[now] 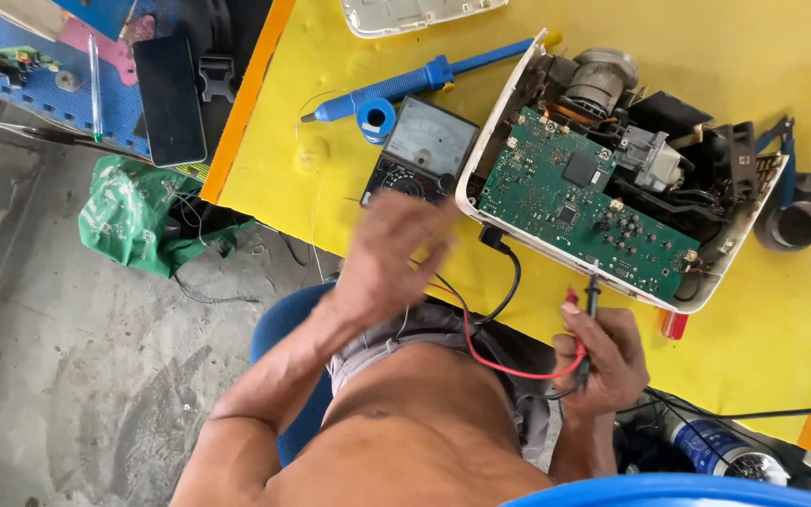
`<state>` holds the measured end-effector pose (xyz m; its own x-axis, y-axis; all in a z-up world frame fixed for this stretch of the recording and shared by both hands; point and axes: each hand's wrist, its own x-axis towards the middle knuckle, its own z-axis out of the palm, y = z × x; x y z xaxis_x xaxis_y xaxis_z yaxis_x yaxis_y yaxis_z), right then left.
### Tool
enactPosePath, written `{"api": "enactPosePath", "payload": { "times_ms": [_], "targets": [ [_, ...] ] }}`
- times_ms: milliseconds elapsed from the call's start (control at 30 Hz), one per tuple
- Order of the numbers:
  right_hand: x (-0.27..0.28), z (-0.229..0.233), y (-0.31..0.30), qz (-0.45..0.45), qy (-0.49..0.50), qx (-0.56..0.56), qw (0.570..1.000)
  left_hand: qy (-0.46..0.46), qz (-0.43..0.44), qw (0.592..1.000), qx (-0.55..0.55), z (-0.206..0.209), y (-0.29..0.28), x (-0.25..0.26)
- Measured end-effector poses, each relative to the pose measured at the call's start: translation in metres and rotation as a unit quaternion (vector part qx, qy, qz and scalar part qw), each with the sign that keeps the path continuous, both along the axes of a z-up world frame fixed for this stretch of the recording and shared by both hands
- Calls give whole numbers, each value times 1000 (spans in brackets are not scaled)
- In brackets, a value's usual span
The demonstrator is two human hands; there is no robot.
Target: The person works on a disassembled electronic device placed on a yellow table, using a multimeter to test components on the circuit board. They manipulate the multimeter probes and wires while seated, focusing on the internal electronics.
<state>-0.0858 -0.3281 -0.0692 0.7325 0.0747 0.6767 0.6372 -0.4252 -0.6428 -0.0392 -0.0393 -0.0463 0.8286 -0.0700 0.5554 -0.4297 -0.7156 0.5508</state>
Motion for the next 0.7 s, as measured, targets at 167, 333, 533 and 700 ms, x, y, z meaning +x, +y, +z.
{"api": "enactPosePath", "payload": {
  "times_ms": [167,333,533,700],
  "targets": [
    [14,27,40,41,-41,-60,997,37,-308,947,-81,-11,-65,-17],
    [39,28,50,70,-159,-58,983,-97,-227,964,-104,-47,-78,-11],
    [58,-2,6,32,-152,-43,987,-28,-82,958,-272,-14,-44,16],
    [90,-5,12,8,-134,-13,991,-35,-34,942,-333,-5,-42,35]
  ]
}}
